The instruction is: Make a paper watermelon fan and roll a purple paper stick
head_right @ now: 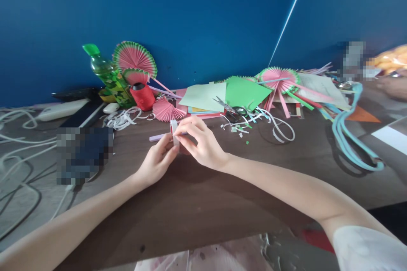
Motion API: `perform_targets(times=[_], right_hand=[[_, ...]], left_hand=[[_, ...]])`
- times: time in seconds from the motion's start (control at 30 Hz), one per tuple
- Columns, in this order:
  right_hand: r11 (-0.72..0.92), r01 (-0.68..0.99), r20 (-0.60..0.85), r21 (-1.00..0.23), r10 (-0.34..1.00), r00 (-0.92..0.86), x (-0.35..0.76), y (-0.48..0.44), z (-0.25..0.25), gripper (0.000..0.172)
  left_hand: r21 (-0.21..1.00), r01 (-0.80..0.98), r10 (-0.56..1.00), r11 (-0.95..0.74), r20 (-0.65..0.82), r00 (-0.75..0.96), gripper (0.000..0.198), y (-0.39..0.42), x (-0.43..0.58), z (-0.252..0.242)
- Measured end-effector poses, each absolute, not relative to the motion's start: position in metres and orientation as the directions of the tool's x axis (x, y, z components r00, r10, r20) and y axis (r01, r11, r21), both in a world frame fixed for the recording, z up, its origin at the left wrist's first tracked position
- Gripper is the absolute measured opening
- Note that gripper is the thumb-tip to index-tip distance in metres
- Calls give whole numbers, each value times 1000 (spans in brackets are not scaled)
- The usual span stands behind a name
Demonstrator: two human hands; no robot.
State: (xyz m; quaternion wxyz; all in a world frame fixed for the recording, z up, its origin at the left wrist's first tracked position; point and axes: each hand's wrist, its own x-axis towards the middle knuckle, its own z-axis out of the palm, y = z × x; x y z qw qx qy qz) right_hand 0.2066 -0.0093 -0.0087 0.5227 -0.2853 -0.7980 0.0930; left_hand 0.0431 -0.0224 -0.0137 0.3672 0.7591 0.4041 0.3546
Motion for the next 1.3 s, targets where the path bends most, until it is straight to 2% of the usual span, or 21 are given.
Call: perform_targets(times=[0.17, 0.3, 0.4, 0.53, 0.63, 0.73, 0.9, 1.0, 1.13, 1.3], right_hand=[[770, 329, 715, -547, 634, -294, 204, -13, -2, 10], [702, 332, 656, -631, 710, -254, 204, -14, 0, 9], [657, 318, 624, -683, 752, -213, 204, -15, 2, 15], [635, 287, 609, -717, 771, -186, 205, -16, 8, 16], [642, 296, 623, -707, 764, -170, 206, -15, 12, 11], [679, 335, 661, -653, 727, -185, 206, -14, 13, 6], [697, 364, 681, -618, 705, -195, 206, -13, 12, 9], [703, 364, 685, -611, 700, -203, 205, -13, 10, 10], [706, 371, 686, -603, 696, -209, 205, -13, 9, 8], [713, 383, 693, -587, 687, -217, 204, -14, 8, 9]], left_hand=[[943, 217, 912, -253, 158, 380, 23, -25, 48, -10], [983, 125, 938, -132, 83, 337, 18, -28, 55, -4], [987, 136, 951, -81, 36, 308, 20, -31, 59, 5], [964, 227, 957, -139, 71, 283, 17, -33, 57, 15], [926, 315, 956, -206, 121, 269, 19, -32, 54, 16], [928, 297, 947, -226, 138, 289, 19, -33, 54, 12], [945, 247, 945, -215, 138, 296, 15, -34, 56, 11], [960, 224, 954, -169, 102, 283, 20, -34, 57, 15], [965, 227, 970, -129, 76, 230, 12, -32, 56, 20], [969, 218, 976, -120, 75, 204, 16, -30, 54, 17]])
